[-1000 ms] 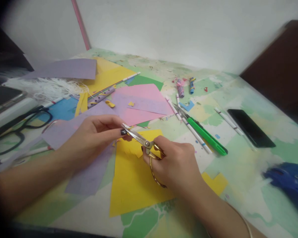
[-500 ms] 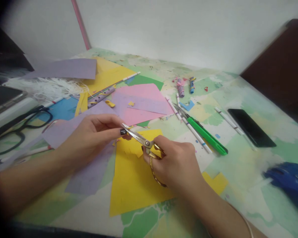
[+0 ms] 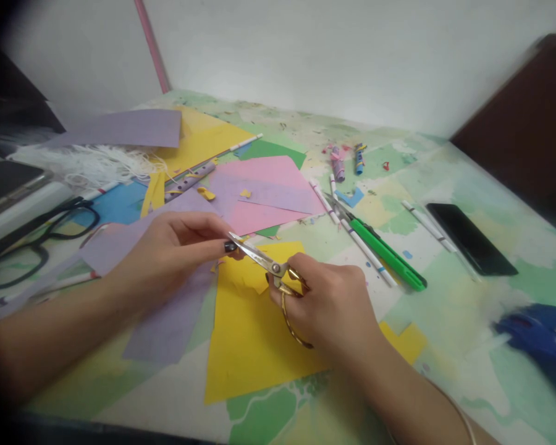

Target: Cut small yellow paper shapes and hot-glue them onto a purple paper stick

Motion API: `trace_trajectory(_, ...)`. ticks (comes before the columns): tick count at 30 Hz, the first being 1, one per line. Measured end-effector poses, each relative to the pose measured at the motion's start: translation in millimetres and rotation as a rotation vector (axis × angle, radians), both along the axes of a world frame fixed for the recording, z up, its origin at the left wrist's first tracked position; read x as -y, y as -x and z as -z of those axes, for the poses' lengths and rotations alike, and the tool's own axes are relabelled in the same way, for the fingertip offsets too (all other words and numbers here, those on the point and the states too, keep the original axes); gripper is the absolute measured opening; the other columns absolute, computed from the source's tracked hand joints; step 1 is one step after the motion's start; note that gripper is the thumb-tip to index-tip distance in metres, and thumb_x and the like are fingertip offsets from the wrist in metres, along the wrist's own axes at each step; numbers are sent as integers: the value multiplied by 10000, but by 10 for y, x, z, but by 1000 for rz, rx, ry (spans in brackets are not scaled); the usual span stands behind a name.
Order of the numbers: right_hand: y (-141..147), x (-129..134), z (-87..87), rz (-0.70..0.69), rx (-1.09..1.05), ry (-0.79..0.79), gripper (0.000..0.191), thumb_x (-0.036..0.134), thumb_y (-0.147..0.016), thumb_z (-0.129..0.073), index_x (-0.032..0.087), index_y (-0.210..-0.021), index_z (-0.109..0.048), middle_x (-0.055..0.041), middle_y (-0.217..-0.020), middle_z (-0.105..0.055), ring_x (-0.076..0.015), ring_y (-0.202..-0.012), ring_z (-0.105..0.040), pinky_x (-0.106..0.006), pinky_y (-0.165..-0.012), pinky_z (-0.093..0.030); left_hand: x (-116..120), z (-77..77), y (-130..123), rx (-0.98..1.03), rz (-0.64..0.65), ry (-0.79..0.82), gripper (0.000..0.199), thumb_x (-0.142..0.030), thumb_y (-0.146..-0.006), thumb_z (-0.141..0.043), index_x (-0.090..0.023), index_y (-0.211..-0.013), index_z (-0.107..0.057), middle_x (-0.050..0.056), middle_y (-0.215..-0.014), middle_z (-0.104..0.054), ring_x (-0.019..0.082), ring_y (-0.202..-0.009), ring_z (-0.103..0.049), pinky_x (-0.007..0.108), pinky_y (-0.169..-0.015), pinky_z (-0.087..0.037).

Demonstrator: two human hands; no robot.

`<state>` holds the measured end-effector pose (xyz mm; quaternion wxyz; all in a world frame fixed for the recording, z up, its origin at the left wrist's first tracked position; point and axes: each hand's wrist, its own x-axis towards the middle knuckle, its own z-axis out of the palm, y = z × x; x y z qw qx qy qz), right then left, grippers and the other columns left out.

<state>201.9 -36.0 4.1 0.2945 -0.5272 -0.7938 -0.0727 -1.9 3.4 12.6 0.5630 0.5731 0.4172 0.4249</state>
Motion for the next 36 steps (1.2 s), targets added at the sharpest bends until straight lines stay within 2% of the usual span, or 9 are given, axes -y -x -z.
trace_trajectory(17,-16,-7,-6,0,37,21,246,306,-749,-619,186,-540,-565,61,-362,-455,-63,-314,-403,-193,-374,-279,-22,-4,27,-70,-59,5,38,-156,-706,-695,-189,-687,-697,-14,-688,-714,125,-649,-666,200,-601,-504)
trace_trajectory(26,-23,-10,11,8,43,11,267,337,-764,-600,194,-540,-571,56,-361,-454,-72,-310,-407,-199,-377,-272,-29,-2,29,-10,-49,21,64,-136,-701,-698,-196,-687,-716,-34,-674,-710,93,-623,-646,173,-593,-484)
trace_trajectory(36,-28,-29,-30,6,74,15,240,321,-743,-625,192,-547,-573,52,-370,-461,-75,-320,-401,-203,-376,-254,-24,-26,36,-69,-85,46,41,-168,-691,-717,-205,-688,-734,-9,-694,-735,142,-650,-675,235,-628,-523)
